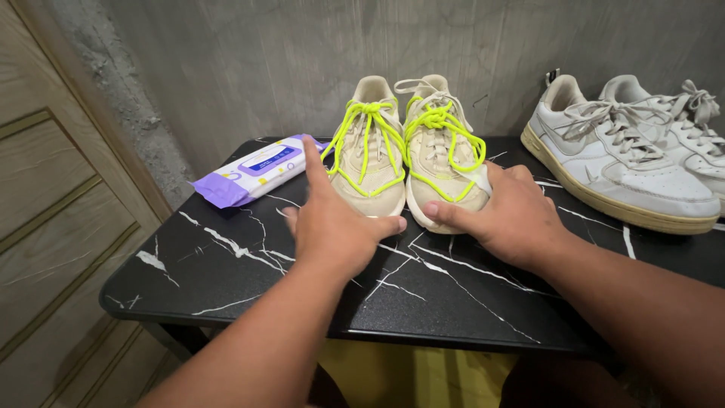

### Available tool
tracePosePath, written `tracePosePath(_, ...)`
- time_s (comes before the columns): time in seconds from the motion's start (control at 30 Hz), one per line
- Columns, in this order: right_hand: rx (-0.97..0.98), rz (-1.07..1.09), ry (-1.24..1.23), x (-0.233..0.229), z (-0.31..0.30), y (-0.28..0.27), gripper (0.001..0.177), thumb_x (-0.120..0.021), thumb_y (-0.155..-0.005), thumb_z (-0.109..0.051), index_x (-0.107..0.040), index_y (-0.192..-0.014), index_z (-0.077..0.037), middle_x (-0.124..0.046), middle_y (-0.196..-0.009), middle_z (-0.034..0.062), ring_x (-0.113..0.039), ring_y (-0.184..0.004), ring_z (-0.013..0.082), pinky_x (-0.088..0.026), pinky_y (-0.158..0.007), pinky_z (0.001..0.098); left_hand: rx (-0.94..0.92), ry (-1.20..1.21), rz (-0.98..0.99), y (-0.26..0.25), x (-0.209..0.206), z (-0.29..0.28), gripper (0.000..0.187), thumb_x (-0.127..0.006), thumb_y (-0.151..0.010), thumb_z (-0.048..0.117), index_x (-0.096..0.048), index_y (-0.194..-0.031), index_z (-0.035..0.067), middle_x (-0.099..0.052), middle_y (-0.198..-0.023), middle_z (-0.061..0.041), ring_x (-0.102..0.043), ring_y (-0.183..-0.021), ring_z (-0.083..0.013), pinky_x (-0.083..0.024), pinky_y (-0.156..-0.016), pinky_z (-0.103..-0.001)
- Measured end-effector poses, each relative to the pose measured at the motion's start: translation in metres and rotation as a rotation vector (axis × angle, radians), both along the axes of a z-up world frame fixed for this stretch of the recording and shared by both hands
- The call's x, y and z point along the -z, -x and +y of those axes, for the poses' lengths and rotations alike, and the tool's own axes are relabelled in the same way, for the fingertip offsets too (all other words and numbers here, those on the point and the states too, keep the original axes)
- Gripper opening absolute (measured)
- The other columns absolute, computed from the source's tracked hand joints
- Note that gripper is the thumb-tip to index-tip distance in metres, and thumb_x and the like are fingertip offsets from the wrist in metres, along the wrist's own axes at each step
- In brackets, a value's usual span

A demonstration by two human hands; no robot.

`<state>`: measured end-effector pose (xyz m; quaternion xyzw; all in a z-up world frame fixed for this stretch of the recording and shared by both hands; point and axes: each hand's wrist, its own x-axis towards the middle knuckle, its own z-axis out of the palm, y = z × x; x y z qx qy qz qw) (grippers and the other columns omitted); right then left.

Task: The person ties the laces of a beige sneaker with neon green laces, then uses a wet wipe to clean the upper and sole of the sneaker. The person then wipes the table surface and briefly touches a second pair of white sneakers before ending the clip.

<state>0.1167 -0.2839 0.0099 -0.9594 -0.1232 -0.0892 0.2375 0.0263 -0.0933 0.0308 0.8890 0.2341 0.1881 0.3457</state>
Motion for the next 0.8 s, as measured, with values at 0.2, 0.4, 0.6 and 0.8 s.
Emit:
tracePosePath(0.2,-0.037,-0.153,-0.064,0.013,-0.008,-0.014,0.110,-0.068,-0.072,-0.079,-0.046,-0.147,-0.003,-0.055,-0.129,0.0252,-0.057,-0.117,0.0395,-0.046,-0.098,0.0502,-0.004,-0.035,0.076,-0.004,0.000,-0.005,0.160,-0.099,-0.056,0.045,0.020,-0.160,0.019,-0.030,-0.162,-0.018,-0.015,-0.156,-0.0365,-0.001,-0.126,-0.056)
tracePosePath(0.4,-0.009,-0.272,-0.466,0.015,-0.050,-0.006,0.052,-0.068,-0.098,-0.041,-0.064,-0.136,-0.006,-0.069,-0.120,0.0239,-0.061,-0.105,0.0349,-0.049,-0.093,0.0448,-0.007,-0.101,-0.203,-0.007,0.012,-0.003,0.154,-0.095,-0.059,0.052,0.015,-0.160,0.016,-0.015,-0.166,-0.021,-0.014,-0.152,-0.0349,-0.005,-0.119,-0.059)
tracePosePath(0.6,0.110,-0.506,-0.348,-0.009,-0.123,-0.007,0.020,-0.062,-0.103,-0.018,-0.071,-0.116,-0.005,-0.061,-0.117,0.0175,-0.060,-0.098,0.0271,-0.050,-0.085,0.0432,0.136,-0.555,-0.658,-0.010,0.022,-0.030,0.098,-0.083,-0.076,0.042,-0.031,-0.151,0.005,-0.039,-0.150,-0.022,-0.032,-0.144,-0.0400,-0.015,-0.116,-0.066)
tracePosePath(0.8,0.466,-0.668,-0.235,-0.003,-0.204,-0.023,0.037,-0.076,-0.100,-0.023,-0.065,-0.125,0.002,-0.059,-0.127,0.0261,-0.062,-0.107,0.0342,-0.053,-0.085,0.0446,0.655,-0.408,-0.553,-0.037,0.026,-0.124,0.053,-0.075,-0.083,0.030,-0.061,-0.132,0.016,-0.054,-0.144,-0.009,-0.046,-0.140,-0.0306,-0.032,-0.120,-0.050)
